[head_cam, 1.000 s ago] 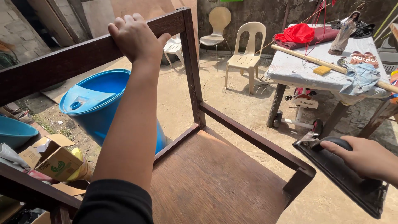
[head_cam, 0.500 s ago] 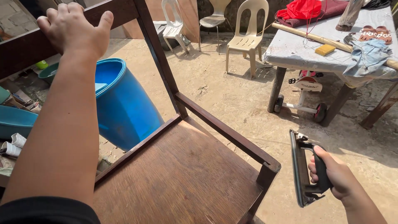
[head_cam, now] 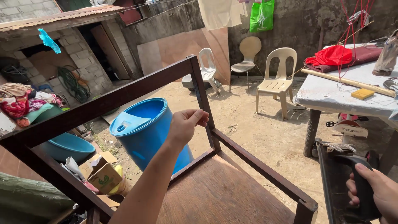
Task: The recorder prepares a manual sanding tool with sandpaper and then sands the surface of a wooden chair.
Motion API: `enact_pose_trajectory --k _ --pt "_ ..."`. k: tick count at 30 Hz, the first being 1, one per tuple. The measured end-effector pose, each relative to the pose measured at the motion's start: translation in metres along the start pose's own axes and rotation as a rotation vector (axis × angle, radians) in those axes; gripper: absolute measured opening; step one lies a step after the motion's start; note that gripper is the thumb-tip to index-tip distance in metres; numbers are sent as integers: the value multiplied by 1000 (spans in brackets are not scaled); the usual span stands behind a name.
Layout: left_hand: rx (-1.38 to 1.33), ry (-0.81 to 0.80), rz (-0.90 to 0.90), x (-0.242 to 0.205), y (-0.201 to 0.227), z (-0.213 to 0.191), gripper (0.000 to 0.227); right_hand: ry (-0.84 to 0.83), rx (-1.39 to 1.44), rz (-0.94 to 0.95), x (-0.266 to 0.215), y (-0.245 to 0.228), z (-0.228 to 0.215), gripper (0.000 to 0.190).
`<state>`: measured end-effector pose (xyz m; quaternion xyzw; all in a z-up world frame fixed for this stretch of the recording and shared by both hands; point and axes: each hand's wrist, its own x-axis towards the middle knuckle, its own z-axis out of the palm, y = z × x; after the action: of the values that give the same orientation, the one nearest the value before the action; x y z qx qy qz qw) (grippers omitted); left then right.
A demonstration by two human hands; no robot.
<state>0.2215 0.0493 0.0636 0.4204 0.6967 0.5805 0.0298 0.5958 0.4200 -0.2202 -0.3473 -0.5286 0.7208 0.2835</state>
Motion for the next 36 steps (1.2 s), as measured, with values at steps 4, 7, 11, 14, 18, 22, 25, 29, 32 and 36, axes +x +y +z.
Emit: enact_pose_trajectory --k 4,7,11,14,18,22,25,29,32,36 --pt "-208 -72 -366 -6 -22 -4 24 -80 -22 41 -32 -49 53 38" --pt "-233 -64 -275 -8 -25 -2 23 -124 -66 -46 -52 -75 92 42" --pt "-394 -64 -259 -10 -37 14 24 -145 -181 -5 -94 -126 155 37" --pt "-439 -93 -331 -15 -18 31 20 -287 -155 -28 -76 -128 165 32" --pt "-432 -151 -356 -15 -8 57 21 -410 -77 62 -48 -138 169 30" --pt "-534 -75 -373 -4 -46 92 32 -689 -17 121 17 -135 154 32" --pt "-550 64 -381 -22 -63 135 44 -851 -18 209 54 -133 139 31" --pt "-360 262 -442 -30 -20 220 29 -988 -65 276 83 -127 126 34" --pt "-294 356 -455 -50 -11 268 17 -1175 -31 379 93 -117 116 34" --pt "-235 431 -538 -64 9 280 30 -1225 -49 493 99 -110 110 31"
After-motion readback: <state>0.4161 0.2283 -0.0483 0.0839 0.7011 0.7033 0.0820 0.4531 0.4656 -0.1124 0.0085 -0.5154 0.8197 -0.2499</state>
